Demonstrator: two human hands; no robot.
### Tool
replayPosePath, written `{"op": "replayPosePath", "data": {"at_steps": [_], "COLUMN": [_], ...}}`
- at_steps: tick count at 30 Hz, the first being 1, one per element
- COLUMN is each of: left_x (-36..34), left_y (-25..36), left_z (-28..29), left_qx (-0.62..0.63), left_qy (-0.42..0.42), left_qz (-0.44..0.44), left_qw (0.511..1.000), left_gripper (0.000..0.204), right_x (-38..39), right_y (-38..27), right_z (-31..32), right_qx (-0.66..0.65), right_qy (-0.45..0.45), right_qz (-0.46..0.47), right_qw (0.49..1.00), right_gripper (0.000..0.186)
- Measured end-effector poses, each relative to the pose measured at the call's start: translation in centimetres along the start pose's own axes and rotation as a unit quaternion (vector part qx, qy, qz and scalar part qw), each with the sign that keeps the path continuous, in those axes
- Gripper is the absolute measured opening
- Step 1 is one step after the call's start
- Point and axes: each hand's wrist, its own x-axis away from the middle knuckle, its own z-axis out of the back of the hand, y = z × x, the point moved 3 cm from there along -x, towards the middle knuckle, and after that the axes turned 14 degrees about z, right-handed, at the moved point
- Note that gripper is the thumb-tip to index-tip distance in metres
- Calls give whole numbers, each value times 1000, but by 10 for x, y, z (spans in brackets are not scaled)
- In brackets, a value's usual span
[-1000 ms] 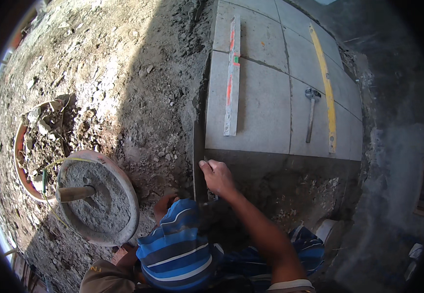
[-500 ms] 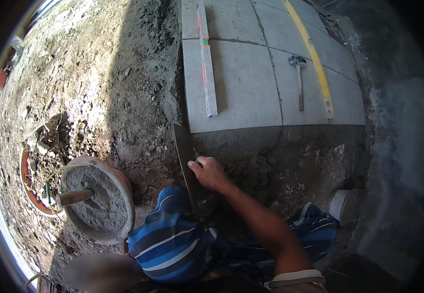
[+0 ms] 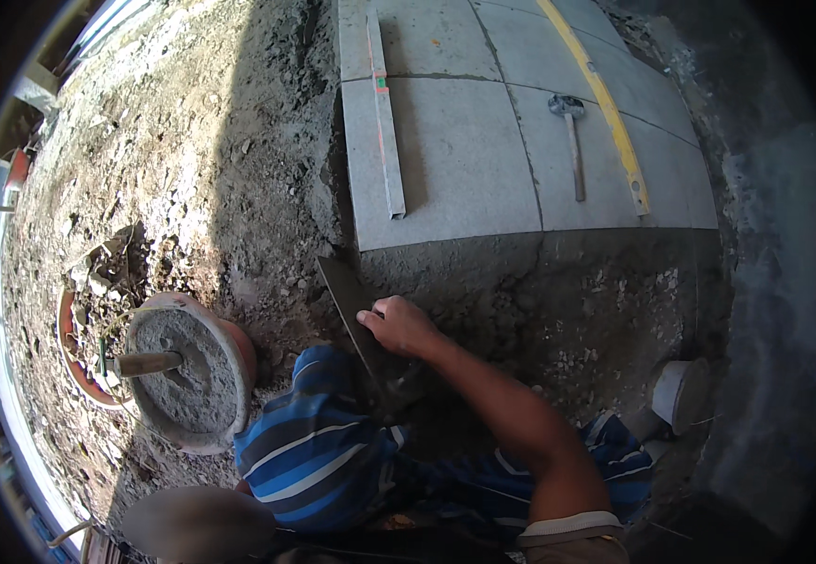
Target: Laying ceramic tiles on a floor surface using a rubber mallet and spirit level to ensure a flat finish.
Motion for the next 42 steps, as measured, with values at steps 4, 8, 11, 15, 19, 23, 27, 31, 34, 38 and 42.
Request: {"op": "replayPosePath", "data": {"at_steps": [4, 8, 11, 15, 19, 23, 27, 31, 34, 38, 42], "left_x": [7, 9, 10, 8, 8, 6, 0, 0, -1, -2, -2], "left_y": [4, 11, 16, 14, 13, 13, 15, 10, 12, 17, 15], "left_z": [0, -1, -4, -3, -7, -8, -14, -14, -10, -19, -31], "left_qx": [2, -36, -71, -61, -79, -153, -139, -123, -147, -208, -202], "left_qy": [23, 70, 80, 68, 116, 136, 127, 160, 153, 167, 138], "left_qz": [12, 4, 29, 52, 59, 83, 100, 142, 170, 189, 169], "left_qw": [1000, 997, 994, 994, 988, 975, 977, 969, 962, 945, 955], "left_gripper": [26, 28, 28, 27, 26, 24, 22, 20, 18, 19, 19], "right_x": [14, -16, -38, -62, -74, -73, -49, -22, -1, 25, 65], "right_y": [-31, -53, -49, -57, -49, -26, 13, 36, 49, 73, 106], "right_z": [49, 99, 121, 129, 134, 170, 219, 259, 286, 315, 344], "right_qx": [118, 256, 298, 279, 307, 326, 326, 333, 348, 358, 425], "right_qy": [-50, -169, -197, -261, -316, -355, -360, -344, -330, -305, -328], "right_qz": [62, 12, 37, 61, 51, 16, -47, -96, -138, -157, -190], "right_qw": [990, 952, 933, 922, 896, 876, 873, 873, 867, 868, 822], "right_gripper": [48, 44, 44, 47, 47, 46, 44, 45, 44, 41, 41]}}
